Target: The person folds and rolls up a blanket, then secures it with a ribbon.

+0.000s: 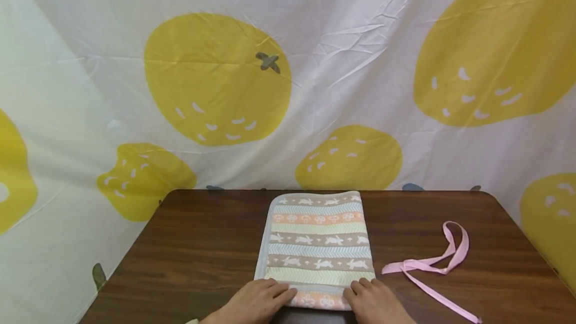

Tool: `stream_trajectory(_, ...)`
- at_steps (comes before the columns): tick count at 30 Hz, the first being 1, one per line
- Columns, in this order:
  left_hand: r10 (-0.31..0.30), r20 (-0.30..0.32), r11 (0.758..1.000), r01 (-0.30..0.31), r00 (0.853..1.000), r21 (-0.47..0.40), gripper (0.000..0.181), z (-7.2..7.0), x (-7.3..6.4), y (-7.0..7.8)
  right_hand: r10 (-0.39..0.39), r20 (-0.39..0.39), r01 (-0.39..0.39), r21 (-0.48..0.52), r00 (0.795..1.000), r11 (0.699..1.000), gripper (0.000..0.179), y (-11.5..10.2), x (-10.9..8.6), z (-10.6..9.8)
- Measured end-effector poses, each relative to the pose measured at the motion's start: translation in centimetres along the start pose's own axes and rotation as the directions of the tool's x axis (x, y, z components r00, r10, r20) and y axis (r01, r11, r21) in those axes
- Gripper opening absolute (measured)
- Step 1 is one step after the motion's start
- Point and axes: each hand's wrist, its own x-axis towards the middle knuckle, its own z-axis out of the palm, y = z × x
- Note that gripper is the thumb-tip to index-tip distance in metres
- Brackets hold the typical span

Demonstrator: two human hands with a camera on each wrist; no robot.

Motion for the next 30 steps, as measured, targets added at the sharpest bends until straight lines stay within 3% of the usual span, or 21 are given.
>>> stream_trajectory(7,-0.037,0.091,0.989,0.050,0.995,-0.142,0.044,-0.2,0.2,-0.9,-0.035,-0.012,0.035,-0.033,0.999,0.999,0.037,1.0,0.3,0.6)
stream_trajectory(13,-0.069,0.102,0.979,0.087,0.992,-0.185,0.051,0.0,0.5,-1.7,-0.004,0.011,0.004,0.026,1.000,1.000,0.037,1.7,0.5,0.8)
stream_trajectory(19,-0.110,0.148,0.932,0.154,0.983,-0.327,0.039,-0.5,0.7,-2.6,0.013,0.038,-0.018,0.155,0.999,0.988,0.040,2.8,0.4,0.9)
stream_trajectory(23,-0.149,0.184,0.866,0.218,0.972,-0.451,0.029,-0.6,0.8,-3.0,0.017,0.059,-0.030,0.228,0.998,0.973,0.040,3.6,0.4,0.8)
stream_trajectory(28,-0.186,0.238,0.724,0.297,0.953,-0.623,0.028,-0.4,0.8,-3.8,0.009,0.033,-0.020,0.348,0.999,0.937,0.042,4.5,0.4,1.1)
stream_trajectory(30,-0.189,0.242,0.682,0.305,0.952,-0.665,0.028,-0.2,0.8,-4.2,0.003,0.003,-0.004,0.394,1.000,0.919,0.040,5.0,0.3,1.3)
